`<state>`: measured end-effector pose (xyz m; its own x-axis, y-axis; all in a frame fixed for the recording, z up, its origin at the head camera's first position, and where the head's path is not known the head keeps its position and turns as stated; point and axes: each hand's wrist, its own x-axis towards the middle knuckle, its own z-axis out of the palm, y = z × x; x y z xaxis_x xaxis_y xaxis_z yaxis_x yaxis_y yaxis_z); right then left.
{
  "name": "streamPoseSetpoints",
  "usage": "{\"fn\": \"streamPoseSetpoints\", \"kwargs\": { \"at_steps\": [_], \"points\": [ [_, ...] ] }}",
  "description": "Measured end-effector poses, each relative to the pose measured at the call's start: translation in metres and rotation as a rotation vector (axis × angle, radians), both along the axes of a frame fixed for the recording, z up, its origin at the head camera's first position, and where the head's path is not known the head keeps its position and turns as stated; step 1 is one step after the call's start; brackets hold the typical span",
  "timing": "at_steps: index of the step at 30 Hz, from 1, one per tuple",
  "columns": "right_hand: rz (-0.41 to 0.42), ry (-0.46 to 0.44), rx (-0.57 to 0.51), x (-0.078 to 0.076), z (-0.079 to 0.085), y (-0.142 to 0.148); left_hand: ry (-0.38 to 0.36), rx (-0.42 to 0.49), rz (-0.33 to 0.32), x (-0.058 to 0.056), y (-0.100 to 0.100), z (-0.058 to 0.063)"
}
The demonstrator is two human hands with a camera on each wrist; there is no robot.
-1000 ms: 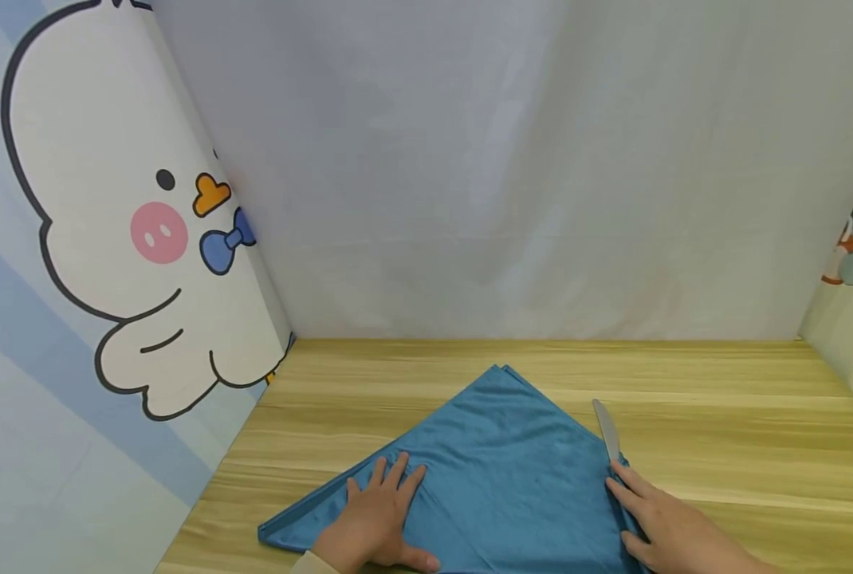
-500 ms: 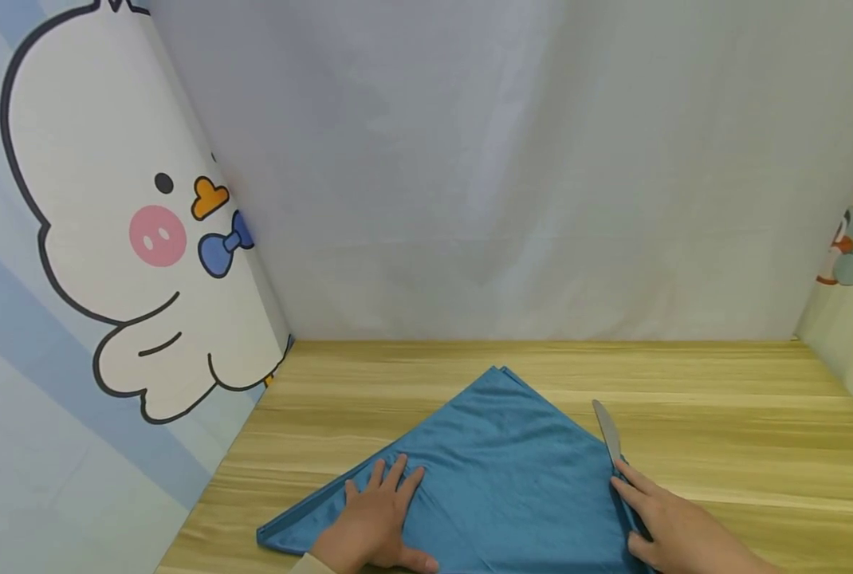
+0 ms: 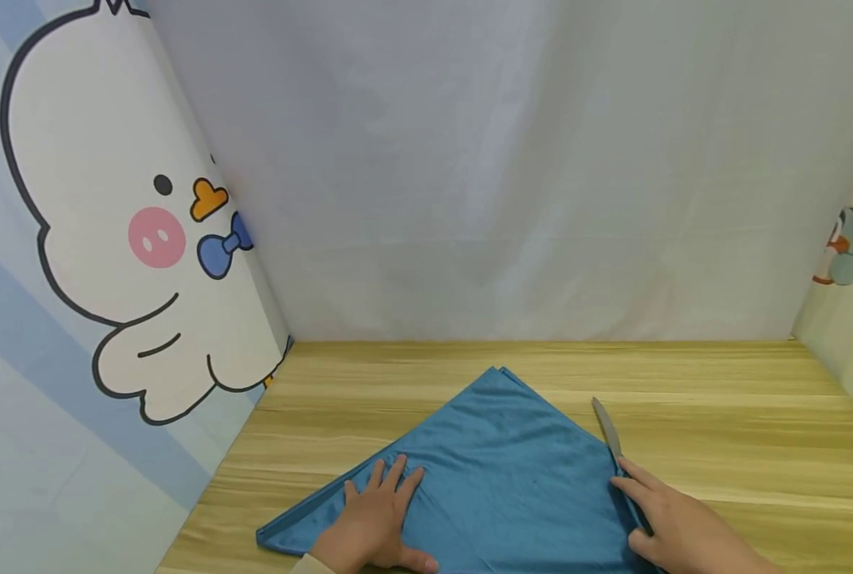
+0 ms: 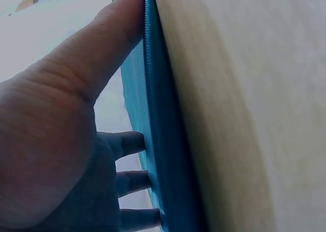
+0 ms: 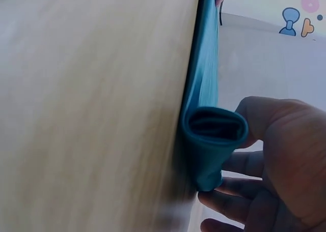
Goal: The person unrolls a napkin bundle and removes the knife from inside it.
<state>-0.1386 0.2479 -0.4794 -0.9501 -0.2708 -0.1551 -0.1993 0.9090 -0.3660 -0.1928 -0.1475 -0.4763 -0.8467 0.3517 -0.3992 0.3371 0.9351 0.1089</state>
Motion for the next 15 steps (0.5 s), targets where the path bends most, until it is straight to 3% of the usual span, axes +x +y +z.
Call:
{"fn": "streamPoseSetpoints", "kwargs": {
  "at_steps": [8,15],
  "points": [
    [-0.011,-0.013,-0.025,0.000,0.000,0.004,0.004,-0.004,0.002,0.001,-0.001,0.000],
    [-0.037,-0.045,-0.132,0.001,0.003,0.013,0.016,0.002,-0.013,0.002,0.000,0.000]
  ]
}}
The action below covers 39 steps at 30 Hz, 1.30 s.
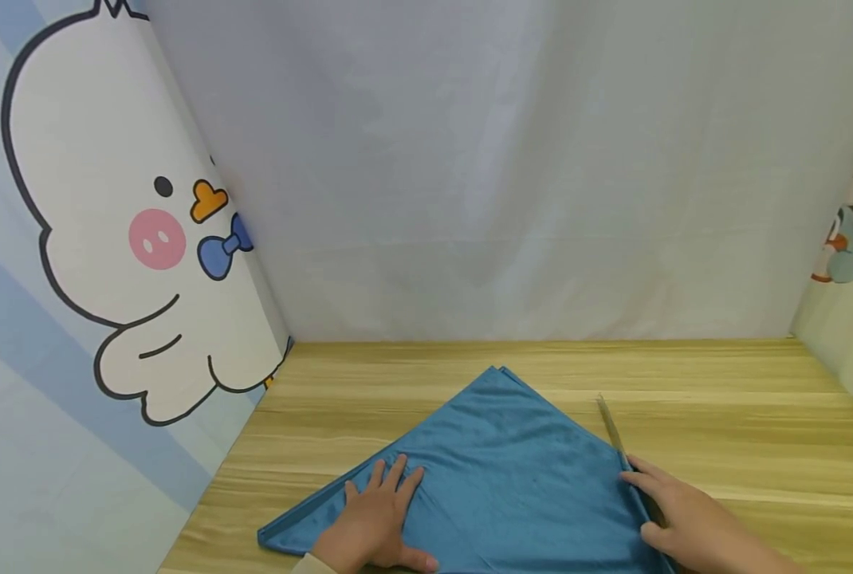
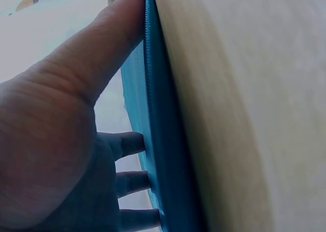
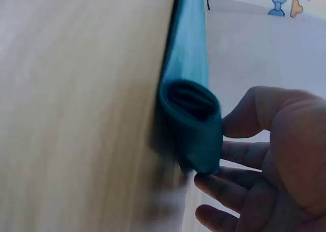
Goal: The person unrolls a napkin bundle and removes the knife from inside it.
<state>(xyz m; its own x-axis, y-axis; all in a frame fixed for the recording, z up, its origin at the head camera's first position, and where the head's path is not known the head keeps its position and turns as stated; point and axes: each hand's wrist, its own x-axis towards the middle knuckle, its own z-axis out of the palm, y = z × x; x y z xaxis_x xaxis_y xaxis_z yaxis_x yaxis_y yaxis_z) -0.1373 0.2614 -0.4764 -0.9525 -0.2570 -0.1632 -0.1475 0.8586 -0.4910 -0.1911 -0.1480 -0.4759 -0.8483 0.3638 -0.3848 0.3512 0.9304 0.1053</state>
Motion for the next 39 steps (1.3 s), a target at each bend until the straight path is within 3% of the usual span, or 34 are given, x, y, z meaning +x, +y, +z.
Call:
{"fn": "streamPoseSetpoints", "kwargs": {
  "at_steps": [7,14,25,33,39],
  "points": [
    [0.026,0.049,-0.044,0.006,-0.001,0.019,0.000,0.005,0.003,0.001,0.001,0.000],
    [0.098,0.004,-0.093,0.008,-0.009,0.041,0.006,0.005,-0.003,0.000,-0.001,-0.002],
    [0.152,0.044,-0.179,0.011,-0.017,0.055,-0.003,0.006,-0.009,-0.002,-0.001,-0.004],
    [0.131,0.099,-0.073,0.010,-0.015,0.051,-0.003,0.013,0.000,-0.001,-0.001,-0.001],
    [0.115,0.091,-0.073,0.012,-0.009,0.043,-0.008,0.014,0.004,-0.001,0.000,-0.001]
  ]
}}
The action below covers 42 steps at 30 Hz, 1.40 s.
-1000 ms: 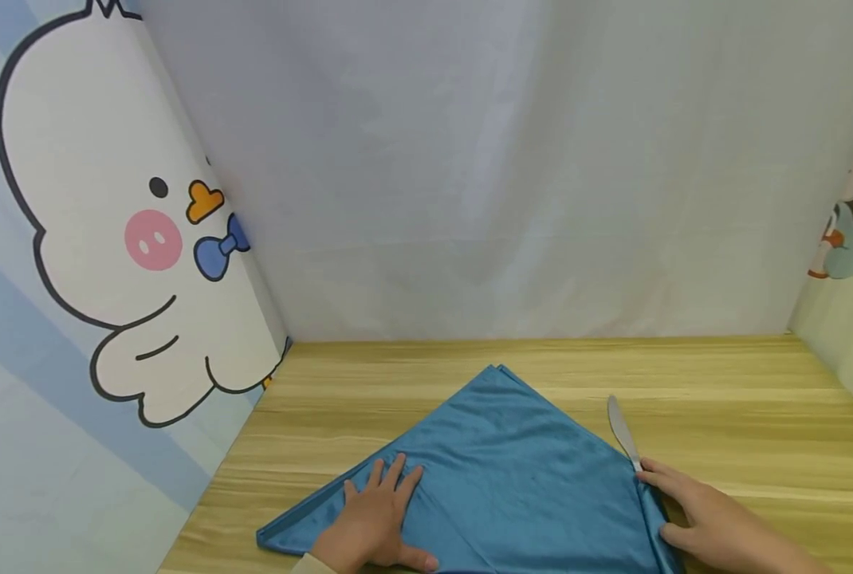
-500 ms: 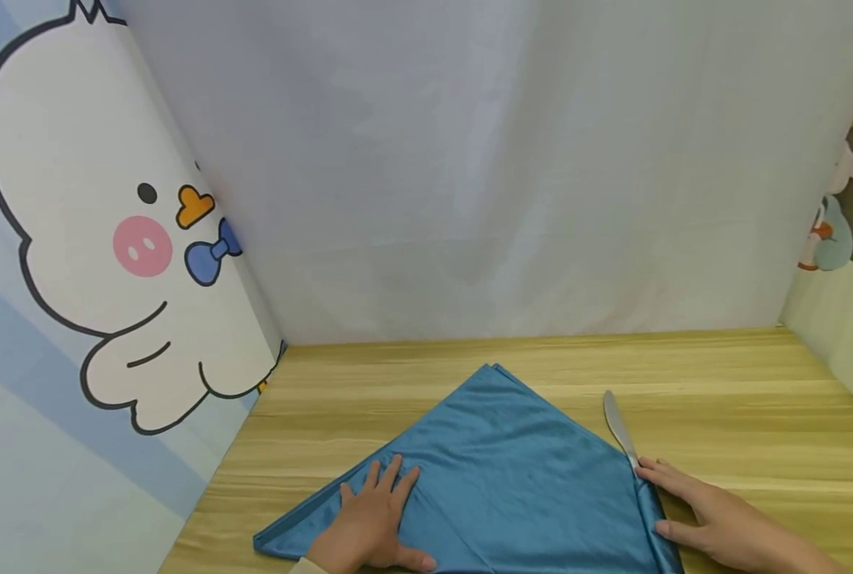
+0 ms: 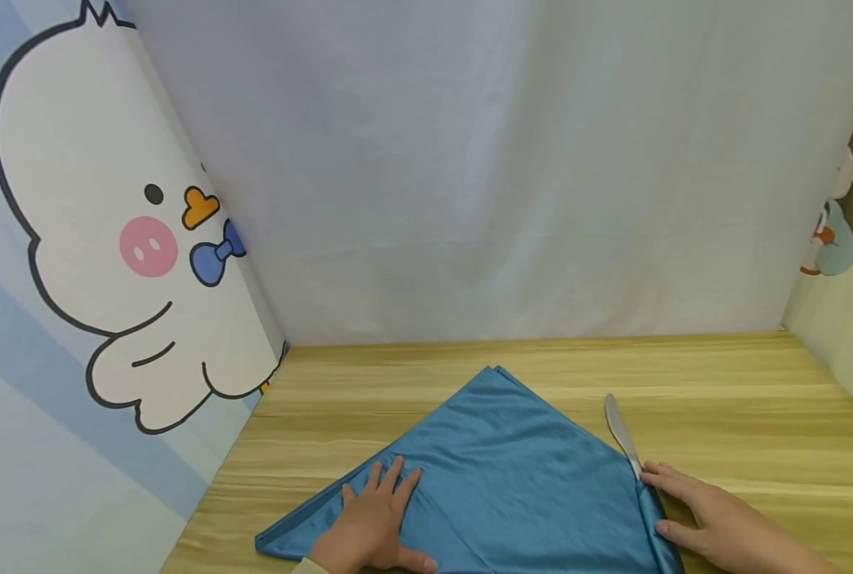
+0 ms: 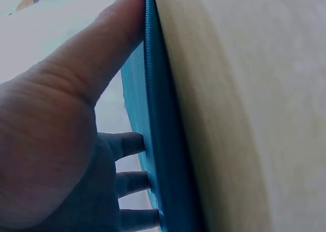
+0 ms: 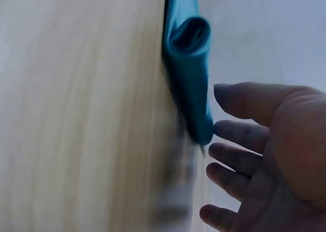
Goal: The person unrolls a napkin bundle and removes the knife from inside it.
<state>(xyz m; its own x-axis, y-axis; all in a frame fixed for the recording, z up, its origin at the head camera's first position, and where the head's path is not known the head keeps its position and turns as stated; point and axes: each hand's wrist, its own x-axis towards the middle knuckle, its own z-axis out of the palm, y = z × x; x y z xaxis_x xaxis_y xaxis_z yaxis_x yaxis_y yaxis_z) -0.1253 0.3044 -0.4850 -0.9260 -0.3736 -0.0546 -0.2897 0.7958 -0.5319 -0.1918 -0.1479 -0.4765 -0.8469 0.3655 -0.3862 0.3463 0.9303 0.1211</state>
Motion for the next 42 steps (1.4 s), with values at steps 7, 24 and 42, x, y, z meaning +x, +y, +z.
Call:
{"fn": "streamPoseSetpoints", "kwargs": {
  "at_steps": [7,24,42],
  "points": [
    [-0.016,0.126,0.064,0.005,0.008,-0.017,-0.006,-0.014,0.010,0.000,0.001,0.000],
    [-0.039,0.169,0.162,-0.001,0.001,-0.026,-0.018,-0.017,0.020,-0.001,0.000,-0.003],
    [-0.179,0.045,0.185,-0.007,0.006,-0.037,-0.026,-0.039,0.023,-0.002,0.001,-0.003]
  ]
}}
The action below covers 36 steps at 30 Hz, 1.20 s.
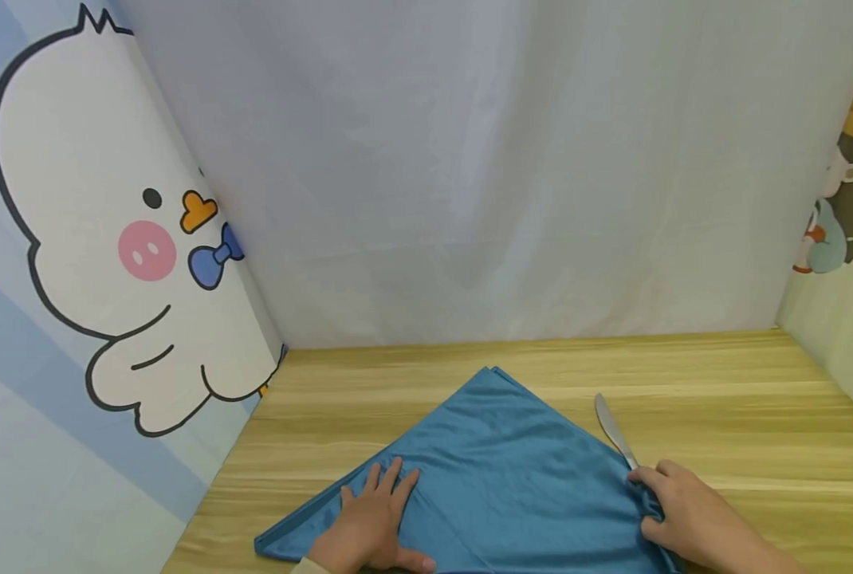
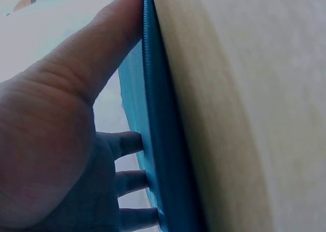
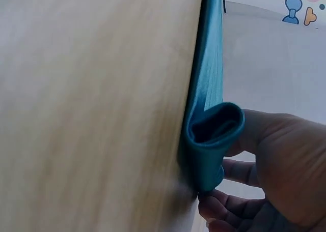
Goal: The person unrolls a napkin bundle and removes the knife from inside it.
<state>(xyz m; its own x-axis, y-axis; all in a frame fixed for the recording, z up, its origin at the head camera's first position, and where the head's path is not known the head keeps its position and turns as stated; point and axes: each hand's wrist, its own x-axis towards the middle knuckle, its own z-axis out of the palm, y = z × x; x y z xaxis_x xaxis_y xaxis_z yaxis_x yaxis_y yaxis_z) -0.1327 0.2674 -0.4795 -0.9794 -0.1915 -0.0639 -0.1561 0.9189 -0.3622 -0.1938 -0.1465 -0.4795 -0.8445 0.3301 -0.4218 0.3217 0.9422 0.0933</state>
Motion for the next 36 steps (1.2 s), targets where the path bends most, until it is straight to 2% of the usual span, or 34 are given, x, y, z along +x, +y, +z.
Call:
{"fn": "streamPoseSetpoints", "kwargs": {
  "at_steps": [11,16,23,32,36],
  "points": [
    [-0.065,-0.105,-0.070,-0.003,0.001,0.006,0.005,0.005,-0.013,0.000,0.002,0.002],
    [-0.071,-0.122,-0.074,-0.004,0.000,0.008,0.004,0.000,-0.011,0.001,0.003,0.004],
    [-0.071,-0.098,-0.046,-0.003,0.002,0.006,0.012,0.009,-0.020,0.001,0.003,0.005],
    [-0.032,-0.156,-0.098,0.004,-0.002,0.015,-0.002,0.007,-0.002,0.001,0.003,0.005],
    [-0.060,-0.187,-0.121,0.005,-0.002,0.015,-0.002,0.004,0.003,0.001,0.001,0.003]
  ]
}}
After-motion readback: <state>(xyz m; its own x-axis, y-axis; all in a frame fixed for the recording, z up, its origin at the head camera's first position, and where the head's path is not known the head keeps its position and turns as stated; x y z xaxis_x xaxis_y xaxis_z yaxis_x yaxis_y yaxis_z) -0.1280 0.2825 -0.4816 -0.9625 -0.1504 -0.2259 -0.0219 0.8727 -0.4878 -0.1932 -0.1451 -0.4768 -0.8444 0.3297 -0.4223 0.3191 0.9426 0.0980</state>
